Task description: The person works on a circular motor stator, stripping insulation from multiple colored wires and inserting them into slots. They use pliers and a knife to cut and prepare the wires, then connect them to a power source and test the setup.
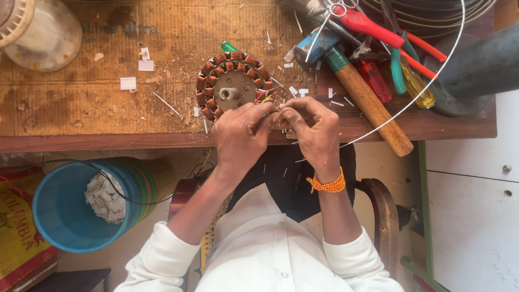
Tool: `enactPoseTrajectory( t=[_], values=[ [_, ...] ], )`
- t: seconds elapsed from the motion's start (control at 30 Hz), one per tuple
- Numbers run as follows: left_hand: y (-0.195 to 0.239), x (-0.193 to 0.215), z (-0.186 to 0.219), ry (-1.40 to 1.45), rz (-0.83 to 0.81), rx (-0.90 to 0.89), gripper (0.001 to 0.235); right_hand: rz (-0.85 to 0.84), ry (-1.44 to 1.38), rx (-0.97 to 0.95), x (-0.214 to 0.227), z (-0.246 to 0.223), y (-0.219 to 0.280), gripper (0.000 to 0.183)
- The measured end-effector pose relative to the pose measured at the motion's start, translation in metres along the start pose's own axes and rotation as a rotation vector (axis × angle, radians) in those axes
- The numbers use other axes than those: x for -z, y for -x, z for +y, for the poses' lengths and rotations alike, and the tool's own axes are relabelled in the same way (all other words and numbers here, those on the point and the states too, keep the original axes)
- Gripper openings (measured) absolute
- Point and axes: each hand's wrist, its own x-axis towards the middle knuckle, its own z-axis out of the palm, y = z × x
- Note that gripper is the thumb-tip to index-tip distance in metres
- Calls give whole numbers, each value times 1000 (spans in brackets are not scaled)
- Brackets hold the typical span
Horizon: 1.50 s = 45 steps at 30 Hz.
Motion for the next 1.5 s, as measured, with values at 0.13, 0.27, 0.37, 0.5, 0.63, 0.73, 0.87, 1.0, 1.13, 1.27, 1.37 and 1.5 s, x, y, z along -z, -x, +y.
enactPoseTrajectory(
  t=[0.13,0.27,0.37,0.5,0.63,0.73,0.87,1.0,1.13,1.27,1.37,1.5],
  values=[
    [-3,4,-1,77,-32,41,15,-106,-129,0,3,8,-10,31],
    [-5,6,2,152,-32,113,14,-170,-297,-29,6,7,-15,40],
    [-6,4,4,188,17,110,13,-157,-185,113,6,3,-13,33],
    [-5,1,6,198,41,114,12,-101,-88,-29,5,-1,-11,21],
    [-6,3,7,210,30,117,11,-95,-116,-105,4,-8,-13,12],
    [-6,4,7,219,17,115,11,-104,-124,-103,5,-10,-14,11],
    [-5,3,7,196,11,140,11,-144,-147,-66,6,-9,-14,8],
    [-6,2,8,237,33,146,11,-143,-153,-88,6,-3,-15,8],
    [-6,2,9,213,36,158,11,-186,-205,-47,6,-1,-13,9],
    [-7,3,10,214,25,159,10,-183,-193,-74,8,-9,-14,12],
    [-7,4,8,190,31,112,10,-172,-286,-125,8,-17,-18,20],
    [-7,2,6,203,8,140,12,-186,-10,50,7,-23,-22,19]
  ],
)
